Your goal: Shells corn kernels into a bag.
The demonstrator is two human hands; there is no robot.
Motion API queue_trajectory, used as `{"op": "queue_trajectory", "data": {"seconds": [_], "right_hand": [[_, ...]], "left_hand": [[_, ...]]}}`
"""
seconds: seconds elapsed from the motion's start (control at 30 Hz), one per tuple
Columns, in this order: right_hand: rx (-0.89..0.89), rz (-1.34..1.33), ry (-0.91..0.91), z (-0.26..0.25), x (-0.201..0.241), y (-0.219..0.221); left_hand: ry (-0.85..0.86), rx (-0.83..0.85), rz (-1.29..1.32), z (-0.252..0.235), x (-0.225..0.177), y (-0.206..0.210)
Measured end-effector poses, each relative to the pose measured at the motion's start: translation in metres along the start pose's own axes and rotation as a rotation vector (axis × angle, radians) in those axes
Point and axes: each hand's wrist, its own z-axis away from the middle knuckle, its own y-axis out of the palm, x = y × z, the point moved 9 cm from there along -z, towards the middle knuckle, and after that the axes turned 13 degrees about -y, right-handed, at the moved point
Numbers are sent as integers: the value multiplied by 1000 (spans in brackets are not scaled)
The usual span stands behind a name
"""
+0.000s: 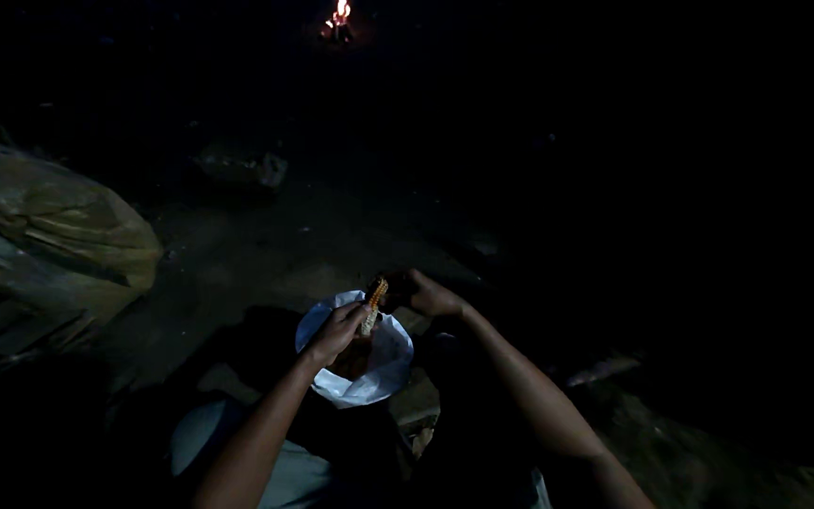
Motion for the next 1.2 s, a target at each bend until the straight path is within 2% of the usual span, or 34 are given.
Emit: {"op": "queue_trajectory", "data": {"seconds": [0.13,0.33,0.43,0.67,0.87,1.03,1.2], "right_hand": [[2,49,35,1,3,3],[52,66,-13,-2,0,5],[47,99,38,-2,2,5],[52,91,-51,-6,-3,4],[55,130,-22,-5,-4,2],[60,125,-42,-4,-6,2],[72,180,22,-3,-5,5]], "left_hand": [[-20,-32,-73,0,4,-1],[-78,-92,-80,-1,8,-7],[-50,-78,-111,1,6,-5],[-18,-58,-147,2,7,-2],[6,-41,-214,-1,7,1],[-11,-16,-218,-3,11,3],[-36,-3,-190,-6,16,4]]}}
